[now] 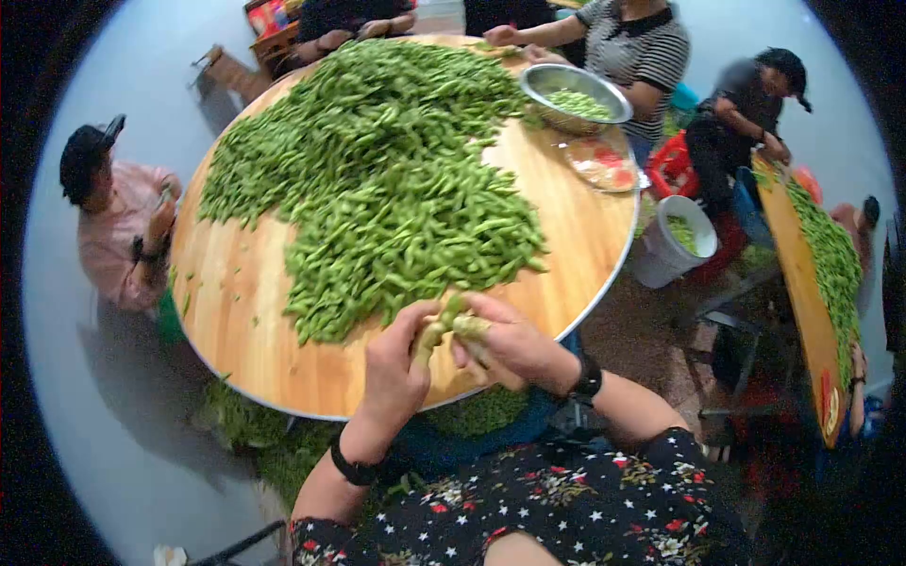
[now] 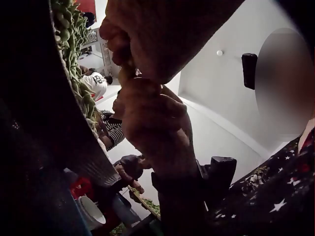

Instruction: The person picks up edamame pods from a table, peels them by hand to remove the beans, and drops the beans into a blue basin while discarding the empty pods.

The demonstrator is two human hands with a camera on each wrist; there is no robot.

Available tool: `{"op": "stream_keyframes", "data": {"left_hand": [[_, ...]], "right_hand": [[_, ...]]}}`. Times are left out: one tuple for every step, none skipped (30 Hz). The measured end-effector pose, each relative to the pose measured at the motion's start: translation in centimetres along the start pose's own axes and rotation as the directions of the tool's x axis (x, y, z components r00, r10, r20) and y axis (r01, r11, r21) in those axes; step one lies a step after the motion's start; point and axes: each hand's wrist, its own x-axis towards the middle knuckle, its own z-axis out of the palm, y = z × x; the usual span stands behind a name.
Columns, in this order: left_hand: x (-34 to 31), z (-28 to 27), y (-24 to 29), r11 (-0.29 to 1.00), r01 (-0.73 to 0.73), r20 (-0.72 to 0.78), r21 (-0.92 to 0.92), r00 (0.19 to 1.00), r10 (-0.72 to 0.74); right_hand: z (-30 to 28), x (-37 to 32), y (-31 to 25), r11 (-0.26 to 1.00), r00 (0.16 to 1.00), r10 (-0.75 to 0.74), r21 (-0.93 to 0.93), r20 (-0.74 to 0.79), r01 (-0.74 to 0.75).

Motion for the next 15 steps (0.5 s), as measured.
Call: {"op": "stream_keyframes", "data": {"left_hand": [[-0.1, -0.4, 0.1, 0.971, 0.15, 0.071, -0.188, 0.988, -0.139], [-0.3, -0.6, 0.0, 0.971, 0.158, 0.058, -0.177, 0.987, -0.15], [-0.5, -0.7, -0.1, 0.941, 0.22, 0.079, -0.257, 0.975, -0.206], [-0.5, -0.8, -0.3, 0.901, 0.277, 0.108, -0.333, 0.961, -0.255], [-0.4, -0.8, -0.6, 0.852, 0.331, 0.146, -0.405, 0.944, -0.297], [-0.3, -0.7, -0.9, 0.793, 0.384, 0.19, -0.474, 0.923, -0.334], [-0.2, -0.4, -1.3, 0.724, 0.435, 0.239, -0.536, 0.9, -0.364], [-0.2, 0.5, -2.1, 0.997, -0.05, -0.024, -0.065, 0.999, 0.049], [-0.1, 0.3, -1.6, 0.997, -0.049, -0.024, -0.065, 0.999, 0.048], [0.1, -0.1, -0.5, 0.939, -0.226, 0.017, 0.26, 0.973, 0.23], [0.2, -0.4, 0.1, 0.748, -0.379, 0.114, 0.546, 0.917, 0.382], [0.2, -0.3, 0.1, 0.764, -0.36, 0.098, 0.536, 0.925, 0.367], [0.1, -0.2, 0.2, 0.764, -0.356, 0.094, 0.539, 0.926, 0.365], [0.0, -0.2, 0.3, 0.798, -0.321, 0.109, 0.51, 0.944, 0.31], [0.0, -0.2, 0.4, 0.829, -0.286, 0.127, 0.48, 0.958, 0.257]], "right_hand": [[-0.1, 0.0, 0.0, 0.999, 0.999, -0.037, -0.039, 0.013, 0.038], [-0.4, -0.1, -0.3, 0.999, 0.999, -0.031, -0.033, 0.031, 0.032], [-0.8, -0.4, -0.8, 0.991, 0.994, 0.044, 0.119, 0.105, -0.056], [-0.9, -0.4, -1.0, 0.954, 0.977, 0.103, 0.261, 0.184, -0.15], [-1.0, -0.2, -0.8, 0.953, 0.977, 0.099, 0.264, 0.189, -0.148], [-1.2, 0.0, -0.4, 0.949, 0.978, 0.113, 0.273, 0.173, -0.158], [-1.4, 0.0, -0.2, 0.945, 0.98, 0.127, 0.282, 0.155, -0.167], [-1.3, 0.0, -0.2, 0.963, 0.986, 0.104, 0.234, 0.134, -0.134], [-1.0, -0.2, -0.4, 0.963, 0.986, 0.105, 0.234, 0.133, -0.134], [-0.5, -0.4, -0.6, 0.99, 0.994, 0.096, 0.1, 0.058, -0.101], [-0.2, -0.6, -0.8, 0.996, 0.997, 0.075, -0.039, -0.014, -0.076], [-0.1, -0.7, -0.9, 0.996, 0.997, 0.076, -0.041, -0.011, -0.076], [0.0, -0.9, -1.0, 0.993, 0.999, 0.045, -0.108, -0.004, -0.045], [0.1, -1.0, -1.0, 0.985, 1.0, 0.014, -0.174, 0.006, -0.012], [0.1, -1.0, -1.0, 0.984, 1.0, 0.013, -0.176, 0.011, -0.011]]}}
